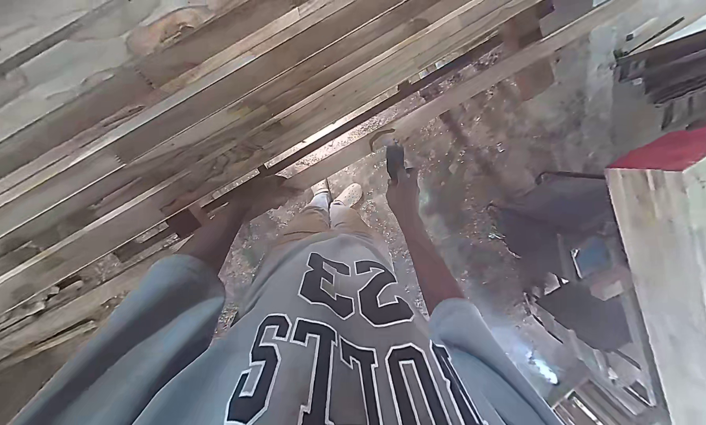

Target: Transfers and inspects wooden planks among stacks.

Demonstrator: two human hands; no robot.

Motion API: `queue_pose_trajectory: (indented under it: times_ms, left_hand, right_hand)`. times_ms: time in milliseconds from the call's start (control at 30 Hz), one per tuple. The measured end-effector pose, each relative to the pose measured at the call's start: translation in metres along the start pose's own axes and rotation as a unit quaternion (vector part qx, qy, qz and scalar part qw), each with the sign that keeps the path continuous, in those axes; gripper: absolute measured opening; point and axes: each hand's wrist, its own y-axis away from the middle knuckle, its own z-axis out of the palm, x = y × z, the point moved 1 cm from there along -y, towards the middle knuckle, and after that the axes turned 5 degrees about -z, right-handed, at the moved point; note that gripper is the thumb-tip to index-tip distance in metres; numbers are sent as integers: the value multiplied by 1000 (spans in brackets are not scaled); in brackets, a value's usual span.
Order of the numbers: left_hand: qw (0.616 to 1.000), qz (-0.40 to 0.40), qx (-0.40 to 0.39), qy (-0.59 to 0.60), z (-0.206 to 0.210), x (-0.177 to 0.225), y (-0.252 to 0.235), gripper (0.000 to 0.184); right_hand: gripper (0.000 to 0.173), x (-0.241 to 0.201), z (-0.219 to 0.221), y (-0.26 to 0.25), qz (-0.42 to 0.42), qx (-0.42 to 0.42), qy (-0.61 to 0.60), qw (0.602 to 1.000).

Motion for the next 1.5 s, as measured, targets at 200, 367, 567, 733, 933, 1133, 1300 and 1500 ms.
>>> queue_pose_trajectory:
  times_ms: [200,367,567,733,933,1133,1300,1500]
  left_hand:
    - [994,59,96,9,24,-5,8,56]
    - [991,54,118,-27,26,-8,1,60]
    - [997,52,-2,59,21,-24,-1,57]
    - [996,59,57,43,18,-30,25,60]
    - [990,72,121,20,16,-111,35,53]
    - [991,62,112,-35,13,-151,48,55]
    - [986,52,161,0,25,-158,47,61]
    - [972,44,226,-44,39,-159,52,71]
  right_hand:
    - [49,-29,-30,-31,27,2,-246,969]
    - [48,-61,23,28,-16,-132,-278,951]
    - [46,-13,13,48,8,-237,-475,848]
    - [49,25,15,45,3,-199,-572,796]
    - [57,22,33,16,-141,-20,-398,906]
    - [55,-1,65,-2,-94,106,-66,988]
    - [47,-18,9,2,-41,122,-66,990]
    - [43,-98,-9,5,83,-28,-208,974]
